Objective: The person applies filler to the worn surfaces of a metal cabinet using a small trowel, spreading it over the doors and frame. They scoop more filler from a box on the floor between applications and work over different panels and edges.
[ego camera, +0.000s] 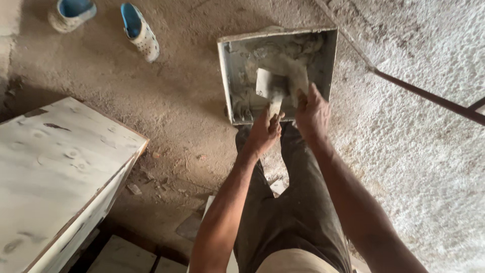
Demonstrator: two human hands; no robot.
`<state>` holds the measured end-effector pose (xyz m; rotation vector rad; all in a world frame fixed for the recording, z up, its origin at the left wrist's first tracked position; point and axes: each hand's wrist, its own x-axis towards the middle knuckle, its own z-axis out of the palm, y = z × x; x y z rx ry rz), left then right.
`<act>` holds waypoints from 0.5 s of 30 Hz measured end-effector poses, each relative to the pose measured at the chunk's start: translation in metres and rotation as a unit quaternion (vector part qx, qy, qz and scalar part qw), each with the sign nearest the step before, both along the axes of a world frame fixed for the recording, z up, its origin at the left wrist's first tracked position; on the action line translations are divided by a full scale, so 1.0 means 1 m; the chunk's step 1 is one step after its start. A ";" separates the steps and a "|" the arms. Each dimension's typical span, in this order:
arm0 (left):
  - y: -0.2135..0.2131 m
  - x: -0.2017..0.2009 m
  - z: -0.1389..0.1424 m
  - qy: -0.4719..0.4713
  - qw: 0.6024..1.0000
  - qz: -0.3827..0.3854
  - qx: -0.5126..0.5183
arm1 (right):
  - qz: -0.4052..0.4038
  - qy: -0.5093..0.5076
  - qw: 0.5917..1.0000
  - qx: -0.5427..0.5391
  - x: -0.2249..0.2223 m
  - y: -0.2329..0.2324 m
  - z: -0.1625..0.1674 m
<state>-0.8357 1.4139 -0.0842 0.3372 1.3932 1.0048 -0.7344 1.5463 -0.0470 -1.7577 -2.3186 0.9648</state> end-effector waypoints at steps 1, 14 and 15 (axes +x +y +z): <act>-0.001 -0.001 -0.003 -0.001 1.000 -0.002 0.015 | -0.008 -0.006 1.000 -0.004 0.001 0.003 -0.007; -0.030 -0.004 0.049 -0.086 0.994 0.073 0.016 | -0.451 0.356 0.793 -0.203 0.002 0.034 -0.029; -0.026 -0.003 0.050 -0.094 0.993 0.065 0.013 | -0.477 0.333 0.781 -0.230 0.004 0.033 -0.029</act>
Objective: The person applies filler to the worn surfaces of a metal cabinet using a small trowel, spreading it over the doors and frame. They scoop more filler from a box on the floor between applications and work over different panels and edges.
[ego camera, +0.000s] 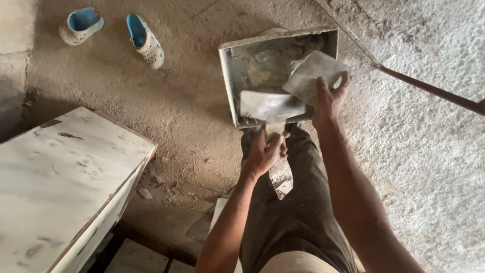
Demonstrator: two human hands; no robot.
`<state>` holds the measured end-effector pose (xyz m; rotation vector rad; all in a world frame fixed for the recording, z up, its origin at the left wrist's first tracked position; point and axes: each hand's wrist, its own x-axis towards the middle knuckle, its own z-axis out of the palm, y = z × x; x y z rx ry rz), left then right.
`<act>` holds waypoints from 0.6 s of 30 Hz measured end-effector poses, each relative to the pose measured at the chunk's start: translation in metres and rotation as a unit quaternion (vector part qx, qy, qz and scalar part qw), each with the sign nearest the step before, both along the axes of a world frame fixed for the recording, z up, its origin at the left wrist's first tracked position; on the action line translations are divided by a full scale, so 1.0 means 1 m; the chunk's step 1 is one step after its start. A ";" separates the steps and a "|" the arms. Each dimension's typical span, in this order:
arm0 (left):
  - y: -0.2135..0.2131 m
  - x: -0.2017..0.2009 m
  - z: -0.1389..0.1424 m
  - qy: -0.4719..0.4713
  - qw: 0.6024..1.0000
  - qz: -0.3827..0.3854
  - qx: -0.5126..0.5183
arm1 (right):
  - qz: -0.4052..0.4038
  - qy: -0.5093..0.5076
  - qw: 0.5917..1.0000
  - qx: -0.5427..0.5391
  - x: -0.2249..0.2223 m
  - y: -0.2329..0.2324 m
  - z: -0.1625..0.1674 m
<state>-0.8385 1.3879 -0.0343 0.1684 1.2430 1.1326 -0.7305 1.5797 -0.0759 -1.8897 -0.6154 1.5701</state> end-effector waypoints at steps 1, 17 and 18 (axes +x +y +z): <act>0.006 0.001 -0.002 -0.009 1.000 -0.008 -0.001 | -0.010 -0.007 0.999 -0.044 0.003 0.000 0.001; 0.076 -0.008 -0.053 0.502 0.829 -0.214 -0.120 | 0.484 -0.448 0.694 0.290 0.130 -0.019 0.138; 0.075 -0.009 -0.050 0.534 0.813 -0.206 -0.109 | 0.482 -0.430 0.657 0.390 0.130 -0.021 0.141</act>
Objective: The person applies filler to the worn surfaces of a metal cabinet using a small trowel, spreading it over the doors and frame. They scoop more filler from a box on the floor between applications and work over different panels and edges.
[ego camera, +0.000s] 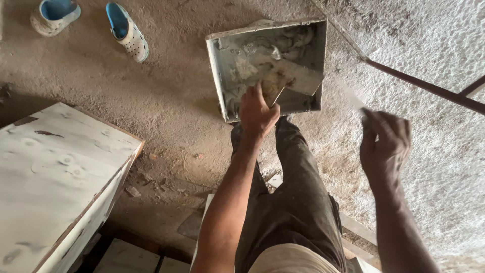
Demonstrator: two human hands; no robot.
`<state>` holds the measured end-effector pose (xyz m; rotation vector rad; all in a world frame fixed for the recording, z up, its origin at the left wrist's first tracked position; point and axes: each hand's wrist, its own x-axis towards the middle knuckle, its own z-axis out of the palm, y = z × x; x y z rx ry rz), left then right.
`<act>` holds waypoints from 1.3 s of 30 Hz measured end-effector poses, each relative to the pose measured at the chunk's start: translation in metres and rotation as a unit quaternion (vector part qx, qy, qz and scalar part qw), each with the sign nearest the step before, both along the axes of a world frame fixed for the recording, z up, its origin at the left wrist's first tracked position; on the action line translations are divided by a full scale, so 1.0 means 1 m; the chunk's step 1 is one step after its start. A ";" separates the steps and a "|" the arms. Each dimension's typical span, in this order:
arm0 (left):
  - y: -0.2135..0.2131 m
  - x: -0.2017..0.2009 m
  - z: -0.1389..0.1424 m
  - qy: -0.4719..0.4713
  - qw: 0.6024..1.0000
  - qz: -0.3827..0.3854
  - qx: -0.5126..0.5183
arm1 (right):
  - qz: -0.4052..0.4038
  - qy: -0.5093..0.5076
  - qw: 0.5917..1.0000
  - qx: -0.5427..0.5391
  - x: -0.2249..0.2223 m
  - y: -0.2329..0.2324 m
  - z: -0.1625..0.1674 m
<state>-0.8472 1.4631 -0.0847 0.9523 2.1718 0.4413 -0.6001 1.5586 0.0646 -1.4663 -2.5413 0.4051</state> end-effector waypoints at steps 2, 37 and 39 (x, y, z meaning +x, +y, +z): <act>-0.002 -0.002 0.007 0.066 0.997 -0.012 0.034 | 0.064 -0.037 0.997 0.000 -0.003 -0.005 0.000; -0.158 -0.044 0.004 -0.240 0.878 0.342 0.233 | -0.160 -0.139 0.970 -0.115 -0.180 0.054 -0.145; -0.162 -0.041 0.000 -0.263 0.865 0.352 0.240 | -0.174 -0.173 0.956 -0.162 -0.186 0.050 -0.142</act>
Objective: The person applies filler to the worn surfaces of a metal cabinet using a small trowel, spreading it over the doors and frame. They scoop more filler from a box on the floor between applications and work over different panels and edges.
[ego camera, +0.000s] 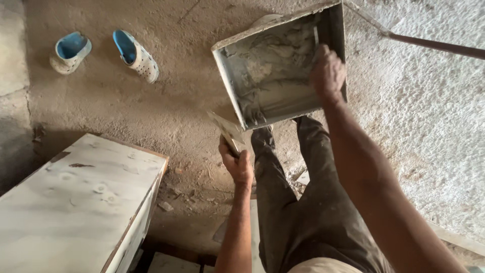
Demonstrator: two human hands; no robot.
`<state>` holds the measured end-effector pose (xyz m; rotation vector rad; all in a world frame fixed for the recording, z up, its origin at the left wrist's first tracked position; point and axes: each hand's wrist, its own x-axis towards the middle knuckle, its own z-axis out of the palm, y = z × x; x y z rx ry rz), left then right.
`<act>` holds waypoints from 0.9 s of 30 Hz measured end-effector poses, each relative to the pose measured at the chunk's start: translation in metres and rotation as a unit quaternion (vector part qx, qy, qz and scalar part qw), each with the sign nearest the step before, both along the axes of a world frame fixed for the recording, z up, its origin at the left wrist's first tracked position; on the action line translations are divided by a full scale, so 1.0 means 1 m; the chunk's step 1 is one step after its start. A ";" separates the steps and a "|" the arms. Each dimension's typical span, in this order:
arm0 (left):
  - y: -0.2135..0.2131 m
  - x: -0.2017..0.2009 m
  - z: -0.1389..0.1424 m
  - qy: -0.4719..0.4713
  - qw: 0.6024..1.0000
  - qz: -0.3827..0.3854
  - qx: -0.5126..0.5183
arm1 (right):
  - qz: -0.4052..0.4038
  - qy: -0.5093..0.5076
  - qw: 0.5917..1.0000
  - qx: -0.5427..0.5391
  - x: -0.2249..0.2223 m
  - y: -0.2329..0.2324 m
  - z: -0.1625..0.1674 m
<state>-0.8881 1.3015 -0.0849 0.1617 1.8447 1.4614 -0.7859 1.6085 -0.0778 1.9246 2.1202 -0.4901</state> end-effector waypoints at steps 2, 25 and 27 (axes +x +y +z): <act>-0.003 0.005 -0.003 -0.023 1.000 0.000 0.005 | 0.006 -0.007 1.000 -0.009 -0.010 -0.006 -0.001; -0.041 0.028 -0.020 -0.051 0.993 0.107 0.000 | 0.253 0.025 0.966 -0.043 -0.019 0.024 -0.016; -0.043 0.031 -0.020 -0.074 0.989 0.125 -0.008 | 0.241 0.039 0.969 -0.047 -0.024 0.018 -0.020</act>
